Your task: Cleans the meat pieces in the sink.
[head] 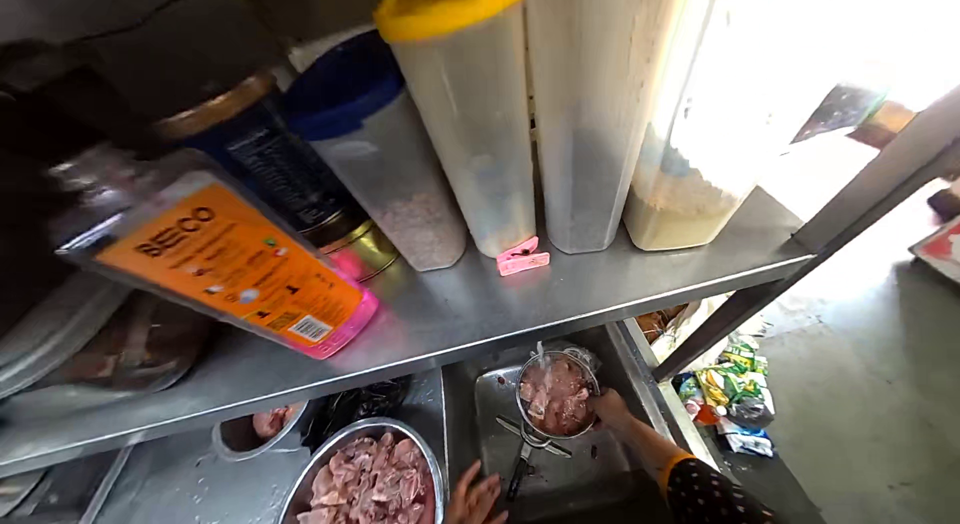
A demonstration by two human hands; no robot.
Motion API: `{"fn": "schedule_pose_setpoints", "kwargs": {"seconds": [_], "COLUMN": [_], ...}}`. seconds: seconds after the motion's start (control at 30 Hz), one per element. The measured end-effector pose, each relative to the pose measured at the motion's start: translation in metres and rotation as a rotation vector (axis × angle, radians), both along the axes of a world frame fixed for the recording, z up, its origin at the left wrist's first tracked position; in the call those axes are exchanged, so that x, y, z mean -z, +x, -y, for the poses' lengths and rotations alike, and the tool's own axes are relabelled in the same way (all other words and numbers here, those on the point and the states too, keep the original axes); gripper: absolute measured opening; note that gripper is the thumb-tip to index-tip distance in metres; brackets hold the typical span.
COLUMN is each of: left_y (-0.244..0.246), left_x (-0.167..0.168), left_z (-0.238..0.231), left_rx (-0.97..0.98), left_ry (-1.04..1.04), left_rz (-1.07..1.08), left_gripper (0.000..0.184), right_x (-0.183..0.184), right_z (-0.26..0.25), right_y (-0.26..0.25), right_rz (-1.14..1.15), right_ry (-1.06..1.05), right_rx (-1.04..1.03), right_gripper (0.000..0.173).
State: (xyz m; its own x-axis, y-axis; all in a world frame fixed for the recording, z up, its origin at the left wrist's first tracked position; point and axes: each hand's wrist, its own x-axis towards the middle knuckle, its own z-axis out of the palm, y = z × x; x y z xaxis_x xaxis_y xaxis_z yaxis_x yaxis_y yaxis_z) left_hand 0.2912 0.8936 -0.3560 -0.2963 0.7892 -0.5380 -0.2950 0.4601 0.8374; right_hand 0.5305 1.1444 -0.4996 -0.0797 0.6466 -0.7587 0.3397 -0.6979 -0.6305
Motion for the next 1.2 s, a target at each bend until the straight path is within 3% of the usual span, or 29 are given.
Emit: {"fn": "schedule_pose_setpoints", "kwargs": {"seconds": [0.1,0.13,0.2,0.27,0.33,0.4,0.47,0.57,0.6,0.7,0.77,0.87,0.93,1.0,1.07,1.2], "left_y": [0.005,0.009,0.019,0.030,0.039,0.045,0.047,0.056,0.059,0.061,0.061,0.060,0.058,0.054,0.048,0.043], "left_x": [0.033,0.039,0.046,0.052,0.058,0.055,0.052,0.055,0.054,0.050,0.054,0.066,0.071,0.073,0.070,0.070], "left_z": [-0.070,-0.089,-0.114,-0.128,-0.130,-0.132,-0.136,-0.141,-0.144,-0.148,-0.149,-0.148,-0.146,-0.145,-0.146,-0.146], "left_rx": [-0.088,-0.082,-0.041,-0.064,-0.151,-0.244,-0.301,-0.315,-0.308,-0.320,-0.312,-0.367,-0.426,-0.465,-0.472,-0.497], "left_ry": [-0.158,-0.203,-0.219,-0.124,-0.061,-0.042,-0.046,-0.055,-0.050,-0.046,-0.049,-0.018,0.003,0.033,0.055,0.071], "left_rz": [0.087,0.156,0.271,0.359,0.402,0.373,0.373,0.429,0.450,0.481,0.502,0.511,0.540,0.580,0.603,0.625], "left_gripper": [0.080,0.079,0.060,0.041,0.044,0.051,0.055,0.060,0.057,0.022,0.026,0.054,0.054,0.051,0.048,0.054], "right_x": [-0.055,-0.072,-0.097,-0.113,-0.136,-0.165,-0.185,-0.160,-0.147,-0.138,-0.131,-0.114,-0.120,-0.141,-0.162,-0.184], "right_z": [-0.020,-0.027,-0.039,-0.048,-0.050,-0.044,-0.028,-0.012,-0.012,-0.013,-0.018,-0.038,-0.045,-0.051,-0.059,-0.062], "right_y": [0.010,0.011,0.011,0.010,0.005,-0.011,-0.036,-0.066,-0.073,-0.095,-0.101,-0.096,-0.088,-0.083,-0.083,-0.094], "right_rz": [0.031,0.039,0.064,0.094,0.252,0.389,0.407,0.375,0.401,0.582,0.613,0.312,0.013,-0.146,-0.032,0.526], "right_ry": [0.122,0.134,0.156,0.229,0.455,0.738,0.754,0.484,0.468,0.419,0.392,0.386,0.329,0.290,0.369,0.628], "right_rx": [-0.184,-0.244,-0.385,-0.553,-0.704,-0.721,-0.787,-1.066,-1.105,-1.142,-1.098,-0.869,-0.688,-0.618,-0.704,-1.034], "right_gripper": [0.040,0.039,0.034,0.034,0.035,0.043,0.043,0.087,0.089,0.073,0.060,0.060,0.060,0.056,0.052,0.041]}}
